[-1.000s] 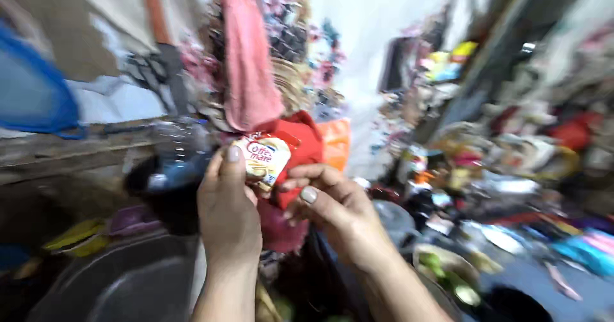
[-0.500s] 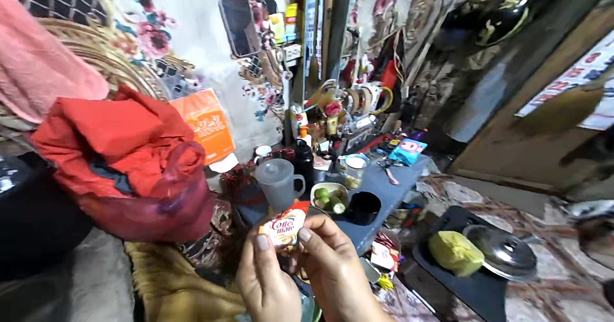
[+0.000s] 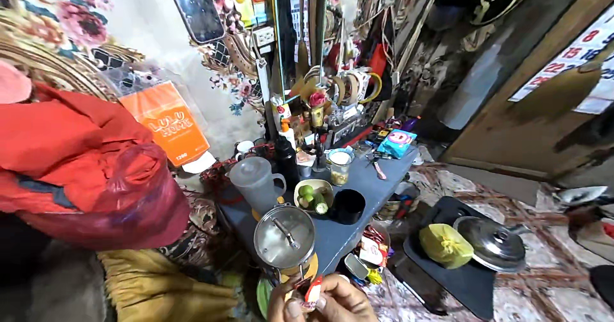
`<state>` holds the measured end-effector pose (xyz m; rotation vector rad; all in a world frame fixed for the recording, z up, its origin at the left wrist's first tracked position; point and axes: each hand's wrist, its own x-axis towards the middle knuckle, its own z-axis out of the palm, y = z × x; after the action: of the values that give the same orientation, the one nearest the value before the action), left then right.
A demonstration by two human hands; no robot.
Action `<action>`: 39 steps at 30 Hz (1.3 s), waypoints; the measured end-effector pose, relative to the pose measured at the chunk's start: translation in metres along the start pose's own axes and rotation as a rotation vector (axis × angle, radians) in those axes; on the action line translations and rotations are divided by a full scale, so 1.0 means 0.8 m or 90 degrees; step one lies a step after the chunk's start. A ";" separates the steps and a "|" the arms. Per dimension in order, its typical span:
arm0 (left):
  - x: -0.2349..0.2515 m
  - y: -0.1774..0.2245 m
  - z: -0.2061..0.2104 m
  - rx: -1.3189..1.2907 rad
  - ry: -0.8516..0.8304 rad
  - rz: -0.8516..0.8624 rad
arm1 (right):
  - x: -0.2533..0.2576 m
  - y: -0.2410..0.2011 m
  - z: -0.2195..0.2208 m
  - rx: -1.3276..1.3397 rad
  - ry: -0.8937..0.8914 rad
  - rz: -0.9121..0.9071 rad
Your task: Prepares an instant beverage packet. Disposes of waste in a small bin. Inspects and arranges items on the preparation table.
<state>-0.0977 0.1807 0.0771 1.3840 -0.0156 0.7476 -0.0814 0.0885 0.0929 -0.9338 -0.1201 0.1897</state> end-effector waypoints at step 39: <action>0.058 -0.062 0.227 -0.204 -0.016 -0.351 | 0.161 -0.134 -0.242 0.228 -0.053 0.183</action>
<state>0.0363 0.0419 0.0942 1.0206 0.2114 0.2502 0.0921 -0.0983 0.0680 -0.5816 -0.0256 0.4999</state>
